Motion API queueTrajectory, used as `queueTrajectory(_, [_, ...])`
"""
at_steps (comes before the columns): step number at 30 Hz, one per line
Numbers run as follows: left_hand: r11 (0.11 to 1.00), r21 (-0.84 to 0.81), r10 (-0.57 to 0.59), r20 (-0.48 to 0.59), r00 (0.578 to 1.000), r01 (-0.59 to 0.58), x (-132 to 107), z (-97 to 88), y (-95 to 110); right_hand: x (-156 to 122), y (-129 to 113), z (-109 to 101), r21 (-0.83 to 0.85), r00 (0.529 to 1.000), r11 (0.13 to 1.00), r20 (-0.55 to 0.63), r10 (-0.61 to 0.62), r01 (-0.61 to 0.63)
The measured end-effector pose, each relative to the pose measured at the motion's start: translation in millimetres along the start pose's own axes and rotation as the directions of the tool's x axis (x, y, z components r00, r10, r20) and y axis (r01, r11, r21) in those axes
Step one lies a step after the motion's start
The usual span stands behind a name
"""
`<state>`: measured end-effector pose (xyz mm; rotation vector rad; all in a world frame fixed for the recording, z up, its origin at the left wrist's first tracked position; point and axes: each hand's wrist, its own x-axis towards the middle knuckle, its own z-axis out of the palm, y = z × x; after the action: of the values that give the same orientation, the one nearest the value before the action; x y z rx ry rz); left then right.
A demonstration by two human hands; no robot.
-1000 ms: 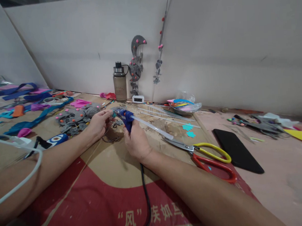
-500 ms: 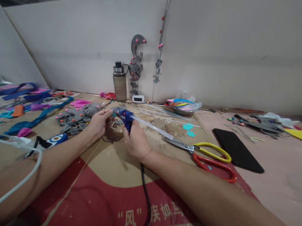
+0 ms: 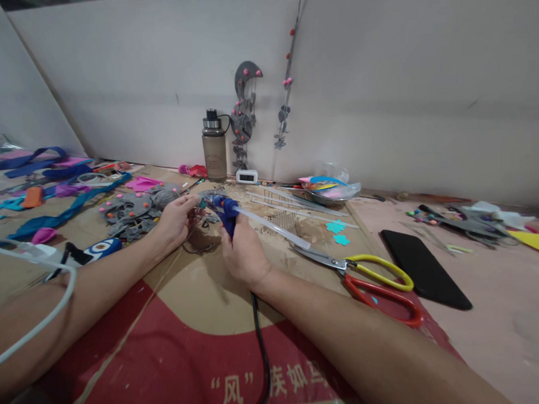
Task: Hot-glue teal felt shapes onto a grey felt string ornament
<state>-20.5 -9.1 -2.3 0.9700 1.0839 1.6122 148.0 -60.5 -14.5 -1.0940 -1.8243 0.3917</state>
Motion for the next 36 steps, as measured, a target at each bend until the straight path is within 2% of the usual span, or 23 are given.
queueTrajectory(5, [1.000, 0.002, -0.004, 0.033, 0.999, 0.004, -0.4, 0.5, 0.2, 0.2, 1.0, 0.6, 0.007, 1.000, 1.000, -0.003, 0.015, -0.015])
queueTrajectory(22, [1.000, -0.007, -0.001, 0.014, 1.000, 0.001, -0.4, 0.2, 0.1, 0.7, -2.0, -1.1, 0.001, 0.998, 0.998, 0.027, 0.064, -0.064])
queueTrajectory(36, [1.000, 0.010, -0.015, 0.051, 0.999, 0.015, -0.7, 0.9, -0.3, -0.2, -3.2, -2.3, -0.019, 0.996, 0.997, 0.036, 0.076, -0.075])
